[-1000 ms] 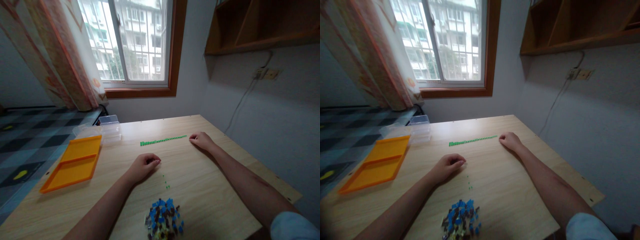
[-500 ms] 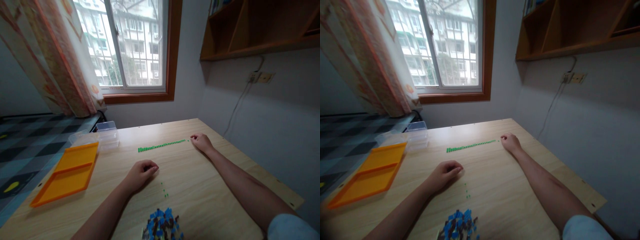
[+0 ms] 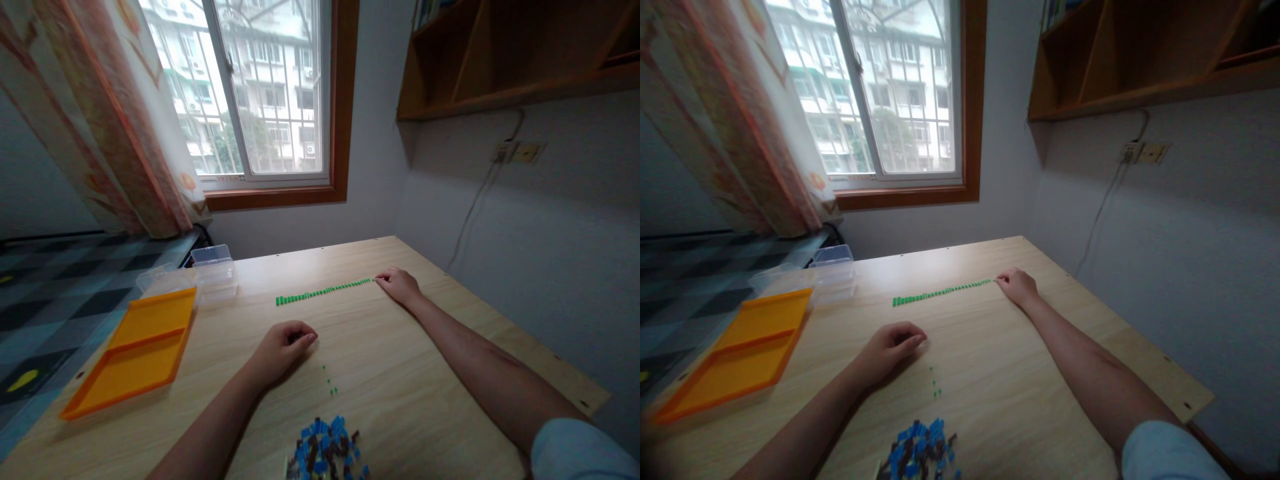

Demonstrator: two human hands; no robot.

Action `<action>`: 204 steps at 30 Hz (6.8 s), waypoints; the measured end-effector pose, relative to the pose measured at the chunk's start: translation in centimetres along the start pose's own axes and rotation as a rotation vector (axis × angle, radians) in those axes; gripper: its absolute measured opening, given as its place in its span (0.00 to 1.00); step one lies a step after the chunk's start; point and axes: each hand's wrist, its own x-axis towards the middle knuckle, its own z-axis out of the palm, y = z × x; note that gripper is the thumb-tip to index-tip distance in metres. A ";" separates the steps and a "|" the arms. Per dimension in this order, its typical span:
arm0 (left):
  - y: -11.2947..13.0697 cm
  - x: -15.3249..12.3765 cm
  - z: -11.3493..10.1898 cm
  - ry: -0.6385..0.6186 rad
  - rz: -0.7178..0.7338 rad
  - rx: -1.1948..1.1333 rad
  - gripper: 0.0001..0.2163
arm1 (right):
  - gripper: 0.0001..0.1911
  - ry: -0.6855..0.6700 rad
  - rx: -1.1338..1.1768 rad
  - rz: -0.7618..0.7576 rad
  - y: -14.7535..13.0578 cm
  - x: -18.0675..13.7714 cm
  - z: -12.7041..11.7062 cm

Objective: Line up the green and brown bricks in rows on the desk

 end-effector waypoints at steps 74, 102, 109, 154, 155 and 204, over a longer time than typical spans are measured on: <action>0.2 -0.1 0.0 0.016 0.007 0.010 0.15 | 0.14 0.011 -0.021 -0.086 -0.9 -0.7 0.1; -0.1 0.2 0.3 0.004 0.048 -0.020 0.15 | 0.05 -0.065 0.403 -0.252 -3.3 -2.7 0.8; -0.4 0.3 0.4 0.000 0.072 -0.018 0.15 | 0.07 -0.085 0.352 -0.255 -4.2 -3.3 0.3; -1.1 0.7 0.5 0.060 0.075 -0.066 0.15 | 0.11 -0.071 0.333 -0.459 -3.7 -4.3 -1.3; -1.1 0.7 0.4 0.055 0.072 -0.068 0.15 | 0.11 -0.051 0.293 -0.396 -2.1 -3.1 -1.2; -0.6 0.3 -0.2 0.046 0.010 -0.055 0.16 | 0.21 -0.073 0.645 -0.036 2.3 2.8 0.0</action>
